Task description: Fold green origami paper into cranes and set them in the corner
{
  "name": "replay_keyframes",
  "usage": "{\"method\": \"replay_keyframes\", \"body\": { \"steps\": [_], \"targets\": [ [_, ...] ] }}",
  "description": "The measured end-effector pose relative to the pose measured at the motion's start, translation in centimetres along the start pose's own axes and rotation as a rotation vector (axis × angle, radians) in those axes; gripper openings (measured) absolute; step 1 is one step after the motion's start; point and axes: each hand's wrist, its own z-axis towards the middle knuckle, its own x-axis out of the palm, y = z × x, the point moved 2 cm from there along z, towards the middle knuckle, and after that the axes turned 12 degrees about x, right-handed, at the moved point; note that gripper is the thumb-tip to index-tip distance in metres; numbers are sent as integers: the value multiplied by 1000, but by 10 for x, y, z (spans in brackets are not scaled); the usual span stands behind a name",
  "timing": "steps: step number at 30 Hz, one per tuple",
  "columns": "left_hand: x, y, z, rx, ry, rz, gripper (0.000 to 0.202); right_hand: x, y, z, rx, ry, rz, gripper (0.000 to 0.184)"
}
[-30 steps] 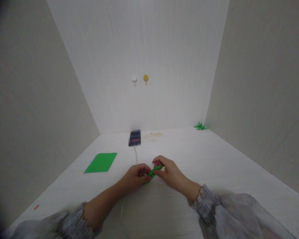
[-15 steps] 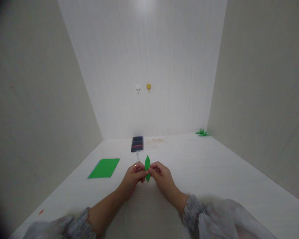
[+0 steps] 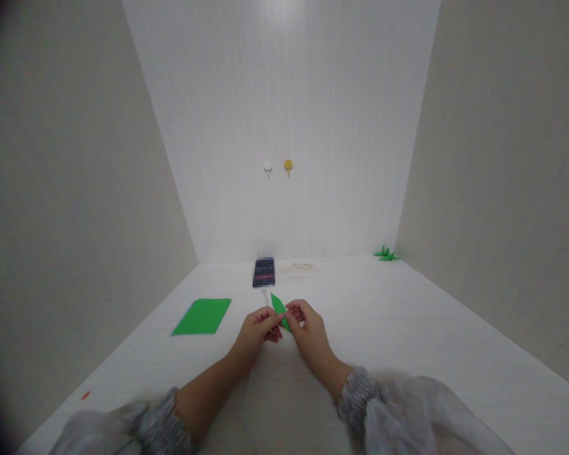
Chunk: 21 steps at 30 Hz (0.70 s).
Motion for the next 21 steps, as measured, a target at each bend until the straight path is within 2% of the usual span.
{"method": "replay_keyframes", "body": {
  "steps": [5,11,15,18,21],
  "targets": [
    [0,-1,-3,-21,16,-10,25,2,1,0,84,94,153,16],
    [-2,7,-3,-12,41,16,27,2,-2,0,181,146,296,23],
    [-6,12,0,41,2,88,24,1,-6,0,209,172,271,23],
    [-11,14,3,90,-70,30,22,1,-7,-2,231,191,229,23],
    [-14,16,4,76,-77,-26,23,1,-5,-3,250,221,206,24]
  ]
}}
